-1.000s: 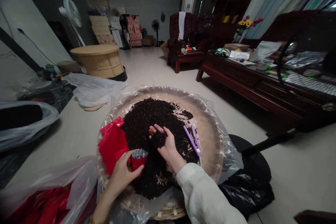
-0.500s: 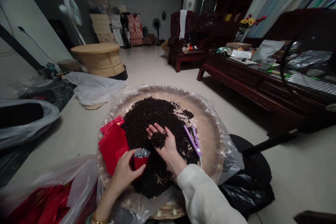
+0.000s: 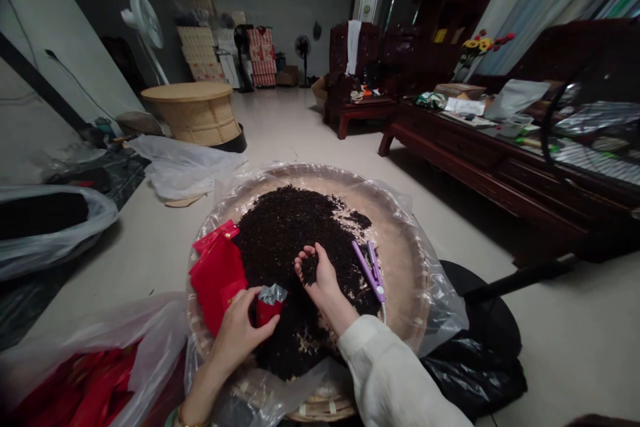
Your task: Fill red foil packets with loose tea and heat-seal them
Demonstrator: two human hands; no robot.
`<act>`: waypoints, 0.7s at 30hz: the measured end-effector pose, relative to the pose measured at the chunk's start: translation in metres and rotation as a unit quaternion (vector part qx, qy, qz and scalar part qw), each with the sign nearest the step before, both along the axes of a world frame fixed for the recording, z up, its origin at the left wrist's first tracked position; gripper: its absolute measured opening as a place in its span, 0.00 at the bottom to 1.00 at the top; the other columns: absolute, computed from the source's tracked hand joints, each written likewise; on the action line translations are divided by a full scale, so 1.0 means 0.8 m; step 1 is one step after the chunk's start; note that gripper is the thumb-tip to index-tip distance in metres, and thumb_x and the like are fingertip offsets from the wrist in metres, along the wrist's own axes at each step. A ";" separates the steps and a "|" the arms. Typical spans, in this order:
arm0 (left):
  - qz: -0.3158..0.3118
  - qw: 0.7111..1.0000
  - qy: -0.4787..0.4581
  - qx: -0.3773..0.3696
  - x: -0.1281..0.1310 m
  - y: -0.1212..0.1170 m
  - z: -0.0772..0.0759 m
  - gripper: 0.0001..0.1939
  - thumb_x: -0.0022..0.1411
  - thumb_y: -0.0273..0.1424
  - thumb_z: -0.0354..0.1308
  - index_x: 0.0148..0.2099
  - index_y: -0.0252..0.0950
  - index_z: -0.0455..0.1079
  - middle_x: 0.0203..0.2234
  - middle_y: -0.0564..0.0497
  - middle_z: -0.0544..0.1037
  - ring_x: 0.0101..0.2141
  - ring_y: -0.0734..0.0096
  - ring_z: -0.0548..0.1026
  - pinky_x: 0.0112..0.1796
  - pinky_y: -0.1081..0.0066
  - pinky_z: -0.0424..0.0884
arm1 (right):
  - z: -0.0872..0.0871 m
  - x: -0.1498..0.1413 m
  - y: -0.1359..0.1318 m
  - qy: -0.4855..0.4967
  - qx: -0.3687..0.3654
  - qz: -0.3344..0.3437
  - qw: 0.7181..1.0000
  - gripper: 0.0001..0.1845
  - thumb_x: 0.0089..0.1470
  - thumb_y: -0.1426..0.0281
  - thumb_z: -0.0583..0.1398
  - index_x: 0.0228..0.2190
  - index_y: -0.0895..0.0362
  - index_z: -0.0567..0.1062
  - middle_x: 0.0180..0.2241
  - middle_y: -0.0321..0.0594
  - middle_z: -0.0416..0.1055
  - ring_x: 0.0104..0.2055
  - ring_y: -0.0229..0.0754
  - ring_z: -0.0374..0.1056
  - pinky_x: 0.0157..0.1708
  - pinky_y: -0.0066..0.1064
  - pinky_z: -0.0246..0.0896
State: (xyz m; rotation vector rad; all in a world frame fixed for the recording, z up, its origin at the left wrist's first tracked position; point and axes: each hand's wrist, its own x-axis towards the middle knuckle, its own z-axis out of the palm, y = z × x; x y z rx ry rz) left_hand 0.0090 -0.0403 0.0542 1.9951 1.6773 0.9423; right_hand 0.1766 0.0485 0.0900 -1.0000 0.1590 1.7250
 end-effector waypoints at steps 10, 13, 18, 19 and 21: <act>0.027 0.999 -0.029 -0.018 -0.017 -0.001 -0.011 0.21 0.51 0.35 0.60 0.46 0.32 0.67 0.36 0.46 0.71 0.38 0.65 0.72 0.39 0.64 0.71 | -0.008 -0.010 0.113 -0.436 0.244 0.176 0.848 0.37 0.64 0.57 0.30 0.50 0.63 0.69 0.48 0.47 0.69 0.49 0.38 0.67 0.51 0.31 0.60; 0.033 0.999 -0.039 -0.018 -0.024 -0.001 -0.011 0.20 0.50 0.34 0.60 0.46 0.32 0.68 0.35 0.46 0.71 0.37 0.66 0.72 0.38 0.66 0.72 | -0.017 0.002 0.181 -0.564 0.262 0.212 0.754 0.32 0.64 0.58 0.37 0.54 0.63 0.67 0.58 0.45 0.59 0.62 0.40 0.53 0.62 0.32 0.42; 0.033 0.997 -0.061 -0.022 -0.033 -0.005 -0.019 0.20 0.49 0.30 0.60 0.46 0.34 0.68 0.37 0.47 0.72 0.39 0.67 0.72 0.41 0.68 0.71 | -0.038 0.012 0.277 -0.642 0.235 0.347 0.642 0.36 0.61 0.55 0.48 0.61 0.68 0.59 0.63 0.52 0.48 0.66 0.49 0.43 0.64 0.38 0.31; 0.032 0.997 -0.071 -0.026 -0.035 -0.006 -0.022 0.21 0.48 0.29 0.59 0.47 0.35 0.68 0.37 0.47 0.72 0.40 0.67 0.72 0.42 0.68 0.70 | -0.043 0.011 0.292 -0.649 0.230 0.370 0.624 0.39 0.61 0.53 0.49 0.62 0.68 0.55 0.63 0.53 0.45 0.66 0.50 0.41 0.64 0.39 0.30; 0.050 0.993 -0.101 -0.041 -0.038 -0.007 -0.026 0.23 0.45 0.25 0.59 0.47 0.36 0.69 0.39 0.48 0.72 0.41 0.67 0.72 0.45 0.69 0.69 | -0.053 0.005 0.321 -0.658 0.231 0.409 0.589 0.44 0.58 0.50 0.51 0.64 0.68 0.51 0.64 0.53 0.40 0.67 0.52 0.37 0.65 0.41 0.28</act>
